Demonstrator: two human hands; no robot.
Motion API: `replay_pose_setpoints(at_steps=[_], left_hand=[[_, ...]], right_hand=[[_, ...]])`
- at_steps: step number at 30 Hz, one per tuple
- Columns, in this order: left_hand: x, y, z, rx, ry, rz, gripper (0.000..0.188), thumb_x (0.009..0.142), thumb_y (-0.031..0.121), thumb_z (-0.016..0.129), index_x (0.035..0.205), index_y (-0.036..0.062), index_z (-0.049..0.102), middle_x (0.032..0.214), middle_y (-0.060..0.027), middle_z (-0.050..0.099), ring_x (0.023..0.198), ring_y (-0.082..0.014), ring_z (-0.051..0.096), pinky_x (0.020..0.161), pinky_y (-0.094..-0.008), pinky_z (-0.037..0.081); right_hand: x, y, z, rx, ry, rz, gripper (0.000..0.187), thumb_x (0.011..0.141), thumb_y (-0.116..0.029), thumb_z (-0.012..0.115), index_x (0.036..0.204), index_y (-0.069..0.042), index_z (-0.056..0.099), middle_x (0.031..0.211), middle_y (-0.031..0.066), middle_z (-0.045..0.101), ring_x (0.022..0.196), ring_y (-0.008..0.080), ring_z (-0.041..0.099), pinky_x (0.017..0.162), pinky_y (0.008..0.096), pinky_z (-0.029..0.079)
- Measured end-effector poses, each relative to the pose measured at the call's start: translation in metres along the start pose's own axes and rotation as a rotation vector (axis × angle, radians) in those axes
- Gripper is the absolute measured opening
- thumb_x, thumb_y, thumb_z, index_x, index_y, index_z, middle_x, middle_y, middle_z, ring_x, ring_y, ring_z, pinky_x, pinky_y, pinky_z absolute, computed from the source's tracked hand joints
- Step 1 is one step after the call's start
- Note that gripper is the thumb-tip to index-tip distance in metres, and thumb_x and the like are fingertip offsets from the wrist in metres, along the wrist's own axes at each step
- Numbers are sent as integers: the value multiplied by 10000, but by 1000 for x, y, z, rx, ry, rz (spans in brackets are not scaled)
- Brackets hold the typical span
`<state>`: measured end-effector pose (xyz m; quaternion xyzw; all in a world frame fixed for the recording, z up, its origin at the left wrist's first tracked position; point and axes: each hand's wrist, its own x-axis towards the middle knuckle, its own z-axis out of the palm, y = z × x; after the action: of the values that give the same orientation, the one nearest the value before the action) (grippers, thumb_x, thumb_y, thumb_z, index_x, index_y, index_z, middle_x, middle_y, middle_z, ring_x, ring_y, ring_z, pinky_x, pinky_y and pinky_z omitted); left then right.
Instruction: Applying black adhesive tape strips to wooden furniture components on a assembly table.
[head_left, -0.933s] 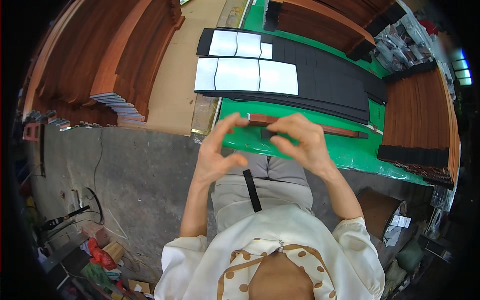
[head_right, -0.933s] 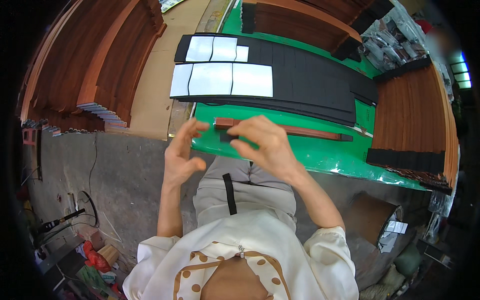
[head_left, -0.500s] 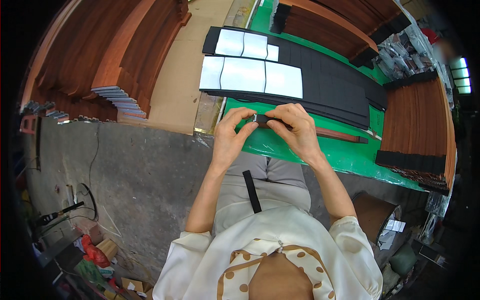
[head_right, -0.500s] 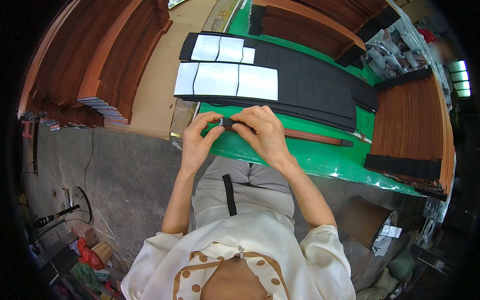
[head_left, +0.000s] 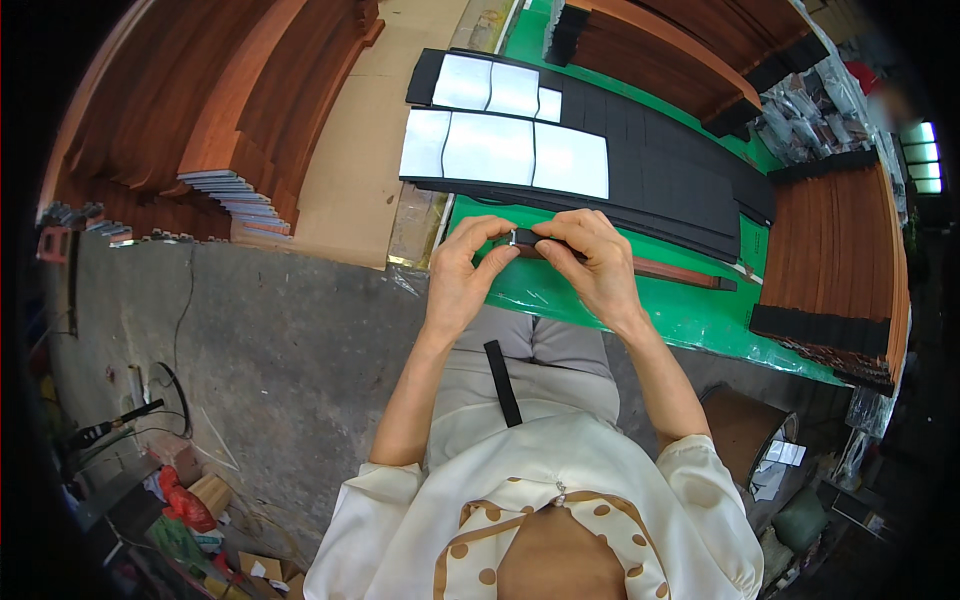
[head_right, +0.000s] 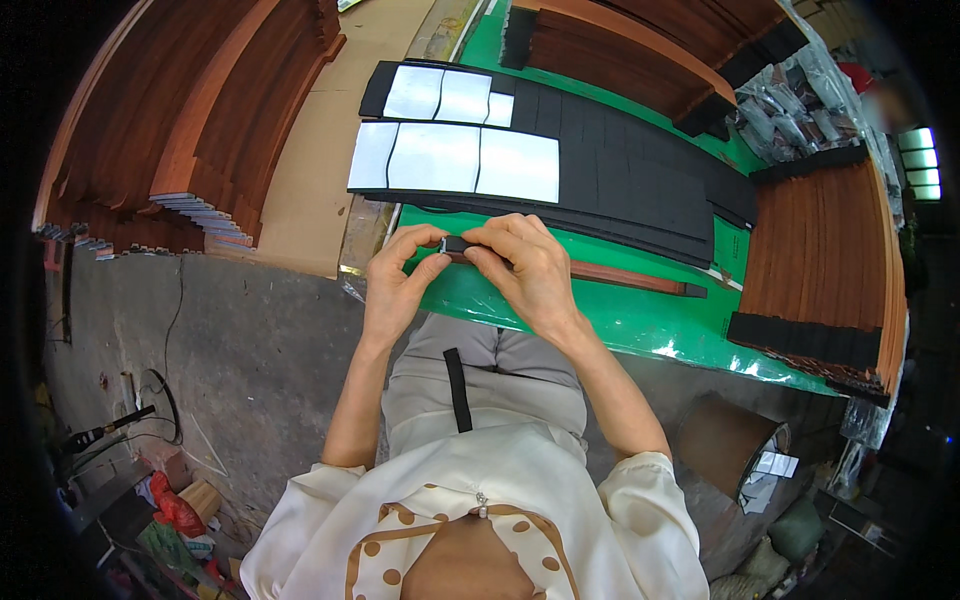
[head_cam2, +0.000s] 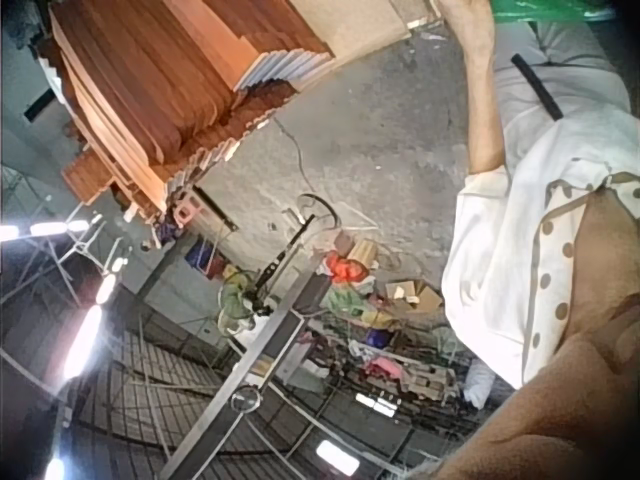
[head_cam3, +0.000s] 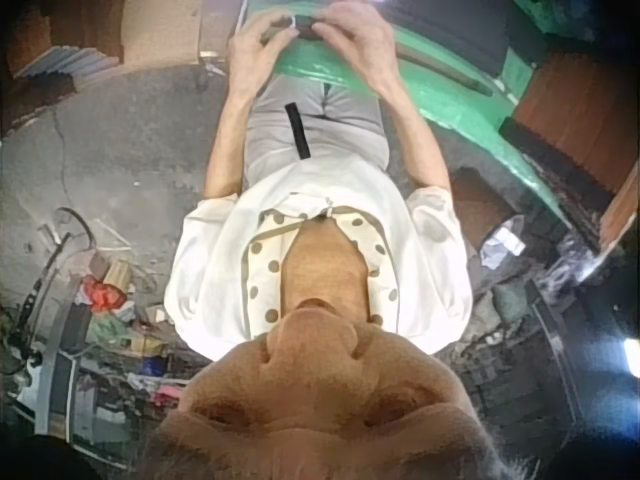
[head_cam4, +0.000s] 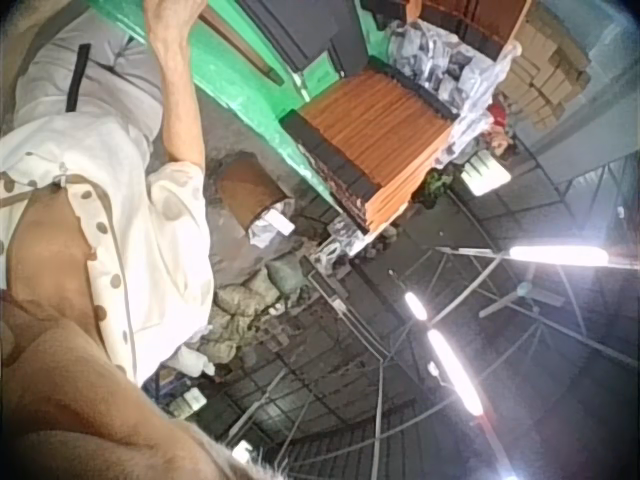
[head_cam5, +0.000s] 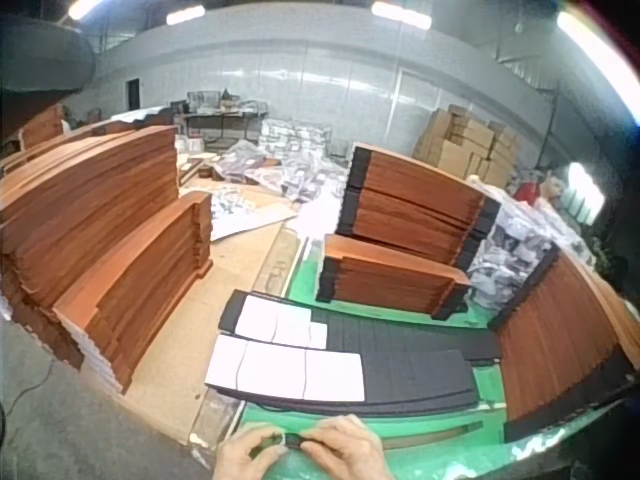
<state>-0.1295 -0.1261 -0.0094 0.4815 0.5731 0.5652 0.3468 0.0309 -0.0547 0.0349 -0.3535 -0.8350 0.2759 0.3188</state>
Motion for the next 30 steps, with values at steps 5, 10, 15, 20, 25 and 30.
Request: replay_pose_setpoints(at_steps=[5,10,15,20,25,30], left_hand=[[0,-2,0,-3,4,5,247,809,93,687,1035,6,641,1019,-104,634,904,-218,613,781,-308,483],[-1,-3,0,-8,5,-11,246,801,82,690,1032,10,643,1020,-99,635,895,-212,614,779,-305,484],[0,-5,1,6,6,-4,243,797,74,692,1026,9,645,1018,-99,637,892,-210,616,778,-303,485],[1,-1,0,21,11,7,242,790,67,695,1020,7,646,1010,-98,641,888,-210,619,776,-302,487],[1,0,-1,20,-8,-6,233,805,21,670,1035,8,639,1013,-72,625,900,-156,580,788,-278,454],[3,7,-8,39,-77,14,261,806,60,683,1060,20,639,1023,-68,619,913,-149,569,790,-273,450]], right_hand=[[0,-2,0,-17,-3,0,176,730,-64,726,903,-46,706,836,40,631,726,197,554,621,317,455],[-2,-3,1,-21,0,-1,182,721,-64,733,900,-49,706,835,38,629,724,197,558,611,314,456],[-3,0,3,-28,16,-28,183,714,-65,739,894,-54,705,834,37,627,722,197,559,600,310,457],[-3,-4,1,-36,-10,-8,199,725,-32,730,921,-22,699,858,69,632,773,195,586,633,294,470],[-4,-1,0,-43,5,-42,212,720,-69,738,928,-58,700,892,42,644,768,205,579,646,317,476],[-6,6,-18,33,87,49,241,750,-68,718,990,-60,696,991,75,662,865,237,603,723,327,494]])
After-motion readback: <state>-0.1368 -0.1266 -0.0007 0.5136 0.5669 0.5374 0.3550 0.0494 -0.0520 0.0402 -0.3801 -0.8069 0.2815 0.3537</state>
